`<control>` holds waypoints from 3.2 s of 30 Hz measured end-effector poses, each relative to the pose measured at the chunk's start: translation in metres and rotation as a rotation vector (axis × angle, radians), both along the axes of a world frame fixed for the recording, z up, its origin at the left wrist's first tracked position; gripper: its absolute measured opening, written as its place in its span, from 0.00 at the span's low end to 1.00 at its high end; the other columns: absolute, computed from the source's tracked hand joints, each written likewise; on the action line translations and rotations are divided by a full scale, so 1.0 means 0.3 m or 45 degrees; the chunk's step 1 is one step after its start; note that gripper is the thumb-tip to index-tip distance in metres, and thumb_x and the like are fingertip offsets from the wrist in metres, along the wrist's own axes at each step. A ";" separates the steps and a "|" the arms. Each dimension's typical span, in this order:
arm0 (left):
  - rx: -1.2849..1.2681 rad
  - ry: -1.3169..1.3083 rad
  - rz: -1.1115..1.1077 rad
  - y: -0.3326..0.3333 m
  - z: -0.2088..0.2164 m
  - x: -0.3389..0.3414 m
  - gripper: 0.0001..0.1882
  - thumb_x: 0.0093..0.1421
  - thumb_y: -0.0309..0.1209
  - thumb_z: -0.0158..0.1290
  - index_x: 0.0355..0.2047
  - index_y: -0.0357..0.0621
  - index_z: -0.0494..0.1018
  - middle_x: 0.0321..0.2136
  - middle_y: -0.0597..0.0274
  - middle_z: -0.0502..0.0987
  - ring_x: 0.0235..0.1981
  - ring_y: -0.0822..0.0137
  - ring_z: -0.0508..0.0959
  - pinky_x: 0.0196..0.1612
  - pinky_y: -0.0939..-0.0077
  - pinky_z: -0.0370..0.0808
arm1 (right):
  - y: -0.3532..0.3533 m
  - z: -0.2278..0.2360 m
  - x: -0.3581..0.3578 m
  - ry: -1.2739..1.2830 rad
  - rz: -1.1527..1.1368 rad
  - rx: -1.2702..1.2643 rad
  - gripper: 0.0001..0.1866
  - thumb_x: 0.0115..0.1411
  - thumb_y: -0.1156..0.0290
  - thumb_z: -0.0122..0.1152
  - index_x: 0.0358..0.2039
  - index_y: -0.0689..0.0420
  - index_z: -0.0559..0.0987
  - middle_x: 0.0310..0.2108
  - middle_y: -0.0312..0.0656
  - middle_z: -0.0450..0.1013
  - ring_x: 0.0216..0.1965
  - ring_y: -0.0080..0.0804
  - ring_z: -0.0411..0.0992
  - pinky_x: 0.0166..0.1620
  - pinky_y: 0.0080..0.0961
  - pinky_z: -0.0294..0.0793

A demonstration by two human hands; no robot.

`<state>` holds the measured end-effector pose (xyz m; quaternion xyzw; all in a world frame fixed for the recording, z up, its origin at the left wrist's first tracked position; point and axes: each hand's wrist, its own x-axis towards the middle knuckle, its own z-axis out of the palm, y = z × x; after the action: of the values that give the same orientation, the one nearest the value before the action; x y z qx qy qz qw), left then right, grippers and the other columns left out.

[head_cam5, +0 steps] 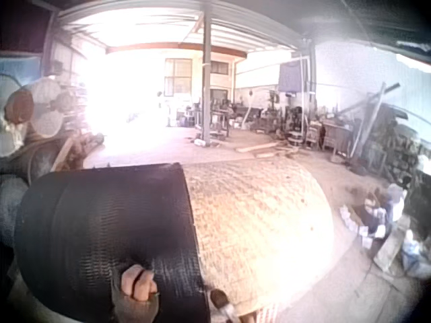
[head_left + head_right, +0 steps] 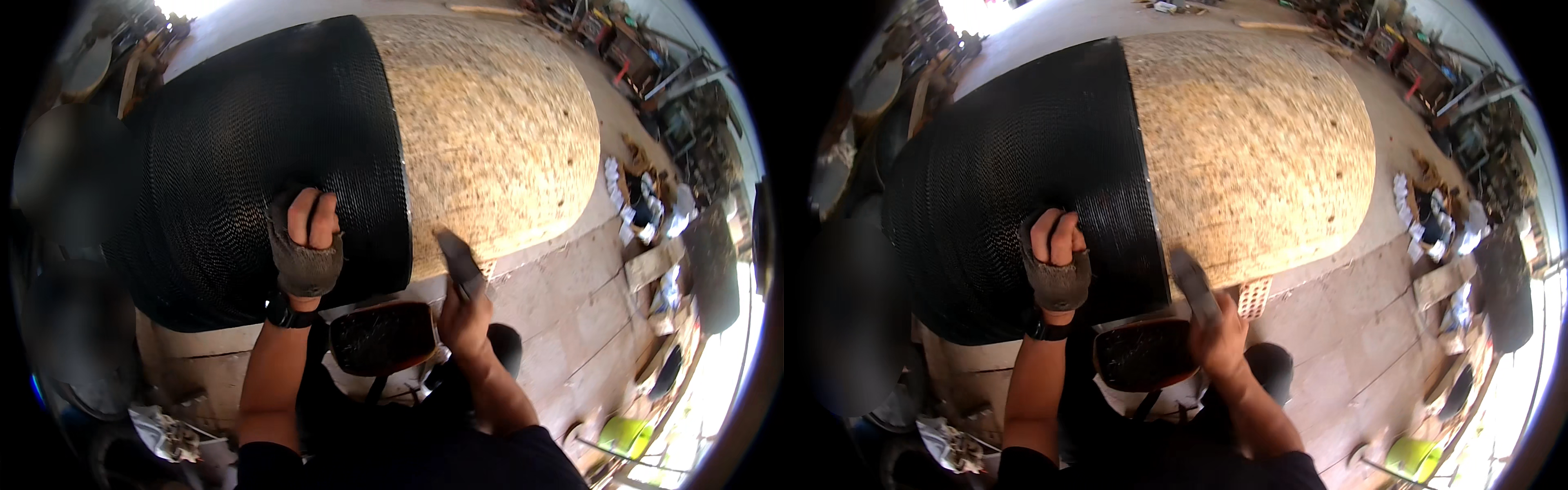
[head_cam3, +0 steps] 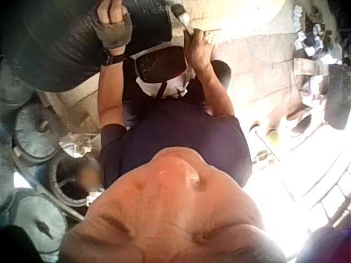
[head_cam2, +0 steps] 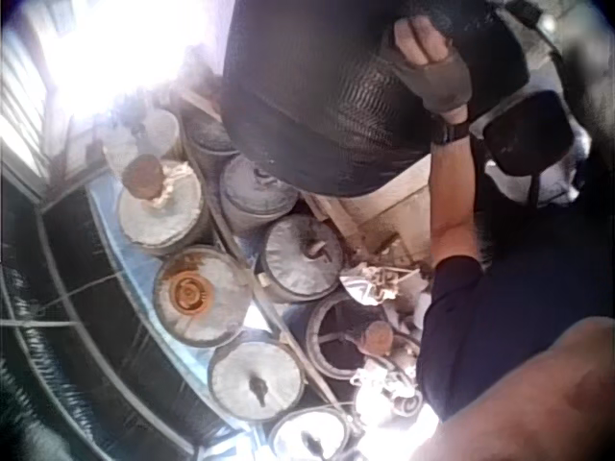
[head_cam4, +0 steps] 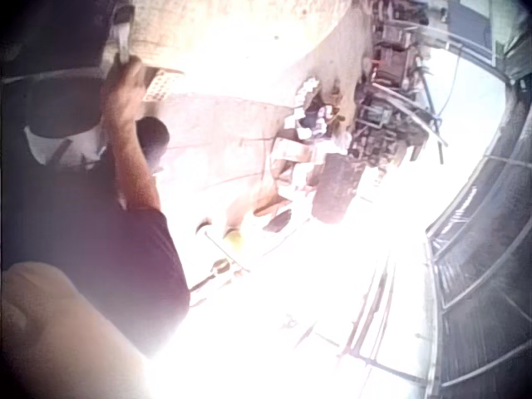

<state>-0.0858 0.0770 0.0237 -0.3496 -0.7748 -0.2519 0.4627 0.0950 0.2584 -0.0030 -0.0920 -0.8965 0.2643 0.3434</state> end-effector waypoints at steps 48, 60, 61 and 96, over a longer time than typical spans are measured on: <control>-0.320 -0.825 -0.316 0.071 -0.298 0.618 0.22 0.56 0.30 0.58 0.52 0.37 0.73 0.43 0.49 0.77 0.40 0.50 0.78 0.47 0.53 0.74 | -0.009 -0.106 0.211 -0.524 -0.052 -0.338 0.09 0.65 0.72 0.57 0.40 0.64 0.71 0.25 0.61 0.74 0.28 0.66 0.73 0.28 0.48 0.71; -0.595 -0.949 -0.424 0.082 -0.517 0.719 0.09 0.55 0.34 0.57 0.31 0.41 0.76 0.28 0.54 0.74 0.32 0.57 0.76 0.38 0.61 0.73 | -0.030 -0.134 0.249 -0.209 0.005 -0.427 0.10 0.64 0.77 0.52 0.44 0.68 0.72 0.24 0.58 0.75 0.26 0.59 0.77 0.28 0.41 0.74; -0.559 -0.928 -0.451 0.089 -0.541 0.715 0.09 0.54 0.34 0.57 0.31 0.41 0.76 0.26 0.53 0.74 0.30 0.57 0.76 0.36 0.62 0.73 | -0.021 -0.164 0.253 -0.085 0.031 -0.373 0.10 0.63 0.78 0.50 0.43 0.68 0.73 0.24 0.57 0.75 0.27 0.57 0.78 0.29 0.38 0.74; -0.279 -1.316 -0.551 0.037 -0.300 0.654 0.13 0.56 0.29 0.55 0.40 0.37 0.71 0.37 0.50 0.76 0.36 0.53 0.78 0.38 0.61 0.75 | -0.005 -0.159 0.210 -0.200 0.028 0.040 0.05 0.66 0.76 0.50 0.35 0.64 0.69 0.22 0.55 0.73 0.22 0.56 0.73 0.24 0.44 0.70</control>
<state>0.1105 0.0881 -0.0663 -0.3776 -0.8328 -0.3972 -0.0774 0.1580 0.2570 -0.0507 -0.0972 -0.9258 0.2457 0.2704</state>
